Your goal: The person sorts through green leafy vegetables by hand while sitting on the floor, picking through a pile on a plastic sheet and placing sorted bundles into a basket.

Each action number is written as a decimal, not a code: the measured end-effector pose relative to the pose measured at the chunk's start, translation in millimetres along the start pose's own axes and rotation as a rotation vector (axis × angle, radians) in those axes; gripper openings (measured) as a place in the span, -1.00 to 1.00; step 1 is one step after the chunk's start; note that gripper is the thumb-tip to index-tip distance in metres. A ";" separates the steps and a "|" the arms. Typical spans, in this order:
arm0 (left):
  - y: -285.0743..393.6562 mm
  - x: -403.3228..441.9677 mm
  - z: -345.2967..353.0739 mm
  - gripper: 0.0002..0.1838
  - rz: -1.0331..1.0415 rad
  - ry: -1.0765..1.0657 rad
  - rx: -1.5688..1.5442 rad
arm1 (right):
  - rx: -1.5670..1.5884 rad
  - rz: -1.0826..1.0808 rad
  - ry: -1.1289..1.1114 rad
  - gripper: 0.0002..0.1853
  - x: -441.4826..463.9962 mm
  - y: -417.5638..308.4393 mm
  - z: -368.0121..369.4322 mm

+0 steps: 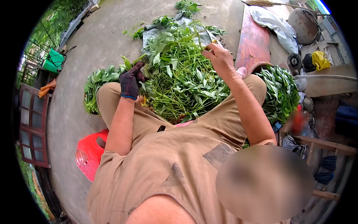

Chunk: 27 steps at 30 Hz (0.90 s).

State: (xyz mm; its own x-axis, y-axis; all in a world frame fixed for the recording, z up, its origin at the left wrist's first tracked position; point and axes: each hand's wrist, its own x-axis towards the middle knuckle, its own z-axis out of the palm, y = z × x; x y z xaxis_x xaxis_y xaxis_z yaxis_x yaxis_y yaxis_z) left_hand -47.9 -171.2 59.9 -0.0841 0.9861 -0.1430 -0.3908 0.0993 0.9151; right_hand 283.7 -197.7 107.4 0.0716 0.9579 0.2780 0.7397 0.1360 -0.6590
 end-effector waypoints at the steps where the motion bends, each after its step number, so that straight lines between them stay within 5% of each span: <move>1: -1.9 1.6 -0.6 -0.88 0.038 0.000 0.011 | -0.003 0.009 -0.004 -0.69 -3.4 -0.4 1.2; 9: -0.2 -13.9 27.7 -0.85 0.179 -0.022 0.233 | -0.216 -0.128 0.000 -0.71 -31.5 17.7 20.1; 21: -34.0 -51.8 78.7 -0.78 0.399 -0.389 0.571 | -0.226 -0.083 -0.015 -0.71 -54.5 10.9 37.5; 27: -36.3 -42.7 88.2 -0.84 -0.163 -0.357 0.166 | -0.142 -0.065 -0.072 -0.66 -63.3 -11.9 48.2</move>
State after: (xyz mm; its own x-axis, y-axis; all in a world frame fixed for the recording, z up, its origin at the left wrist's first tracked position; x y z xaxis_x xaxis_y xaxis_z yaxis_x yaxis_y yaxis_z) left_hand 50.7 -205.1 66.1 0.3009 0.9368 -0.1783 -0.2172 0.2494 0.9437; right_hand 238.2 -247.8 63.9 -0.0238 0.9645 0.2631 0.8286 0.1663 -0.5345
